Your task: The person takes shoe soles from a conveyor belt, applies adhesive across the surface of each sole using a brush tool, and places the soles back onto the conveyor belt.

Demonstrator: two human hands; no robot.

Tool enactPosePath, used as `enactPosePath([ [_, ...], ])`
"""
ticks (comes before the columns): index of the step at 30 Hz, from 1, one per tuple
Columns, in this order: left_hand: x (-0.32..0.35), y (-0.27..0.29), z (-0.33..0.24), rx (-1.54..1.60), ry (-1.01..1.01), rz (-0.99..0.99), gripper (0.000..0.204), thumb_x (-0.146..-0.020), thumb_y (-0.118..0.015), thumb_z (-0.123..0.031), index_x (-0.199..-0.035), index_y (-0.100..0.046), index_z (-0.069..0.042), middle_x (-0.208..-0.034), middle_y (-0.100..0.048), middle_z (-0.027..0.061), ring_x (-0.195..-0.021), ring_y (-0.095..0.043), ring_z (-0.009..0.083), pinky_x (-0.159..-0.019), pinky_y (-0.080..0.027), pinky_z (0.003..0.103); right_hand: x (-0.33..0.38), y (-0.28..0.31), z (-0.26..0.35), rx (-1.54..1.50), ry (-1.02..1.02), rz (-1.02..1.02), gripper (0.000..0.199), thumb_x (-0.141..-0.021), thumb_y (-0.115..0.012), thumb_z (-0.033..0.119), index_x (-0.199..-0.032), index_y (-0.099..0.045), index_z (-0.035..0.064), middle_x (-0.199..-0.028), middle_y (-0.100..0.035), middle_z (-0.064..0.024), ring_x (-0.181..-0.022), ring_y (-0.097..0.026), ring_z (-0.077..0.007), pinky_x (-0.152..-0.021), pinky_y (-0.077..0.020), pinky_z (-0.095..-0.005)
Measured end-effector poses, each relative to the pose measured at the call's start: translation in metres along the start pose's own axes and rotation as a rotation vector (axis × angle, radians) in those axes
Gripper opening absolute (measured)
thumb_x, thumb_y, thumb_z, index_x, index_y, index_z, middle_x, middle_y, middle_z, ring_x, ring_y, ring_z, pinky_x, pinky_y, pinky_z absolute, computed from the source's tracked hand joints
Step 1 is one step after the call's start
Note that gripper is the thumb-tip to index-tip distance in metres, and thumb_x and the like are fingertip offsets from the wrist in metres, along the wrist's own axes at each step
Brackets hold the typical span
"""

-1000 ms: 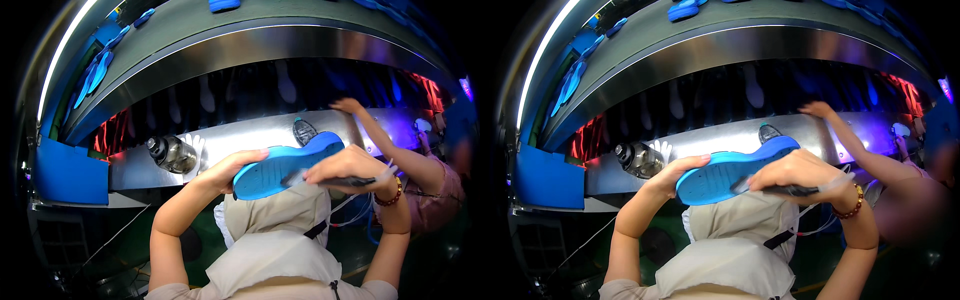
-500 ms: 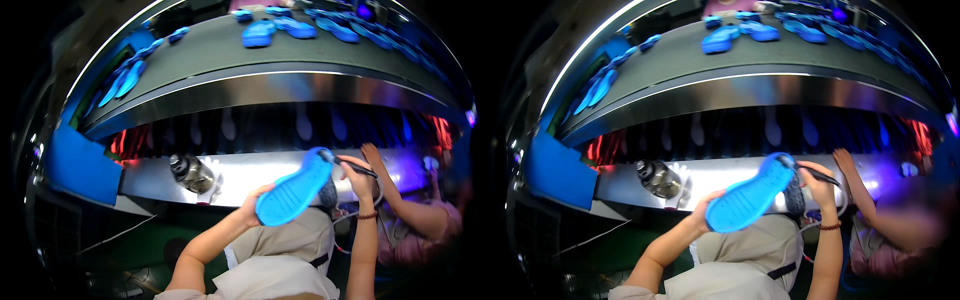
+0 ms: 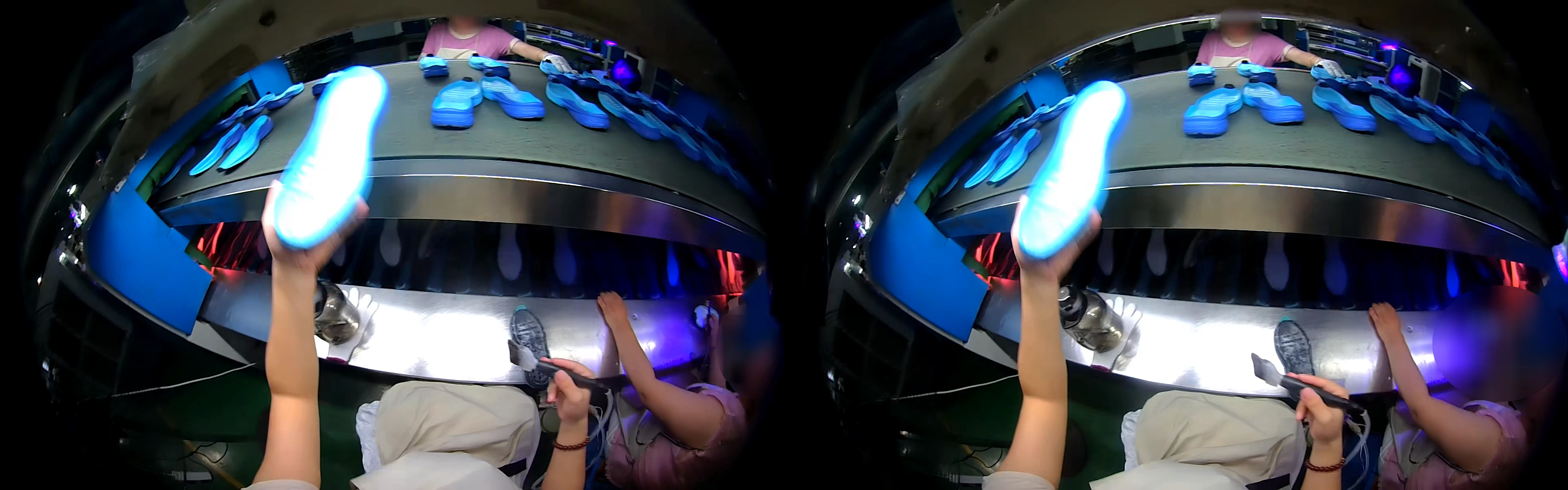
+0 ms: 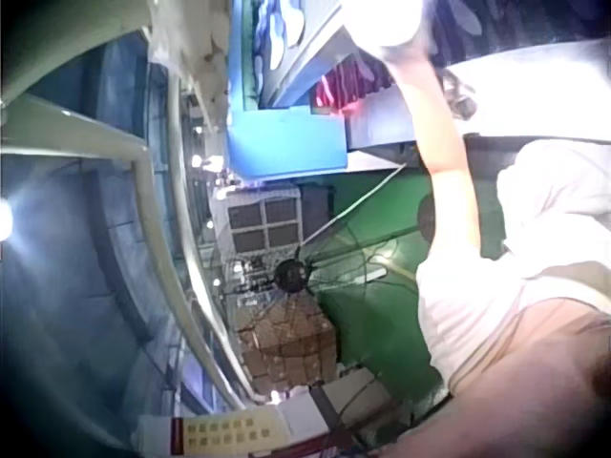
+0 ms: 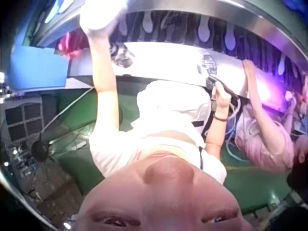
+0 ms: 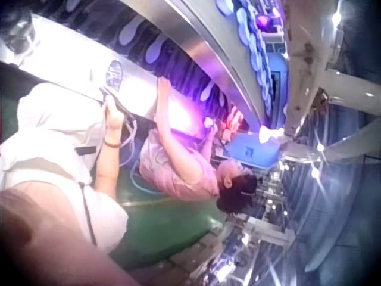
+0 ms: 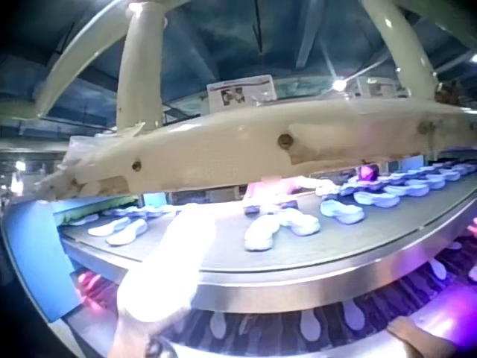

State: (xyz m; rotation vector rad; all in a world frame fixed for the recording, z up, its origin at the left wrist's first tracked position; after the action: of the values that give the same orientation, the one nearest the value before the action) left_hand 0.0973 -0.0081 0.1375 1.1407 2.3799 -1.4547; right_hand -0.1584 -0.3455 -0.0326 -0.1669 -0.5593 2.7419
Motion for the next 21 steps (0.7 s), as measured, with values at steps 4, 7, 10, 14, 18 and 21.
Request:
enactPosePath([
  [4,-0.062,0.061,-0.032,0.358,-0.537,-0.779,0.065,-0.09,-0.027,-0.046,-0.137,-0.021,-0.001,-0.138,-0.03,0.0207,-0.127,-0.032,0.0364,-0.104,-0.027,0.051,-0.003,0.003,-0.014,-0.06,-0.02,-0.052,0.023,-0.081,-0.056,0.005,-0.1,-0.057,-0.008,-0.098,-0.062,-0.0229,-0.048,-0.052,-0.0117,-0.044,-0.0432,-0.0196],
  [7,-0.112,0.048,0.027,-0.391,-0.197,-0.535,0.066,-0.086,-0.048,-0.035,-0.136,-0.02,-0.002,-0.131,-0.037,0.022,-0.118,-0.041,0.034,-0.099,-0.036,0.045,0.001,0.009,-0.018,-0.112,-0.041,-0.165,0.024,-0.08,-0.058,0.004,-0.1,-0.058,-0.008,-0.097,-0.063,-0.0206,-0.052,-0.055,-0.0121,-0.049,-0.0454,-0.0197],
  [10,-0.152,0.009,0.077,-1.422,-0.04,-0.431,0.086,-0.074,-0.067,-0.034,-0.139,-0.016,-0.012,-0.136,-0.023,0.0248,-0.122,-0.034,0.0384,-0.097,-0.036,0.046,0.001,0.02,-0.027,-0.094,-0.067,-0.178,0.026,-0.082,-0.056,0.005,-0.105,-0.054,-0.0046,-0.098,-0.063,-0.0182,-0.064,-0.06,-0.0143,-0.059,-0.0504,-0.0228],
  [14,-0.185,0.039,0.093,-2.096,-0.179,-0.228,0.086,-0.073,-0.066,-0.038,-0.139,-0.018,-0.009,-0.137,-0.021,0.0316,-0.122,-0.032,0.0461,-0.102,-0.03,0.047,-0.004,0.009,-0.028,-0.126,-0.035,-0.104,0.024,-0.083,-0.055,0.004,-0.105,-0.057,-0.0057,-0.098,-0.063,-0.0167,-0.078,-0.063,-0.0171,-0.068,-0.051,-0.0239],
  [18,-0.201,0.039,0.118,-2.315,-0.339,-0.211,0.056,-0.075,-0.065,-0.033,-0.117,-0.047,0.001,-0.127,-0.04,0.0284,-0.116,-0.04,0.0429,-0.097,-0.035,0.045,0.002,0.026,-0.028,-0.081,-0.028,-0.161,0.027,-0.08,-0.058,0.003,-0.106,-0.06,-0.0046,-0.101,-0.063,-0.0123,-0.086,-0.06,-0.0132,-0.077,-0.0474,-0.0232],
  [21,-0.183,0.026,0.105,-2.316,-0.551,-0.03,0.031,-0.076,-0.065,-0.022,-0.092,-0.054,0.003,-0.113,-0.052,0.0211,-0.106,-0.048,0.0361,-0.091,-0.038,0.044,0.003,0.031,-0.025,-0.006,-0.013,-0.187,0.028,-0.082,-0.057,0.0,-0.109,-0.057,-0.0057,-0.11,-0.06,-0.0139,-0.086,-0.06,-0.0138,-0.077,-0.0483,-0.0238],
])
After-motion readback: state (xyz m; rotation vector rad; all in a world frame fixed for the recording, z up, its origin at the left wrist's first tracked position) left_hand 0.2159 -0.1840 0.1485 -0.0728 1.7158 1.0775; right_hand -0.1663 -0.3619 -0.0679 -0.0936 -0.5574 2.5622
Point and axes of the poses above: each hand's wrist, its own x-axis away from the middle knuckle, its own y-axis out of the back of the hand, z = x × y, the point moved 3 cm from there along -x, towards the middle knuckle
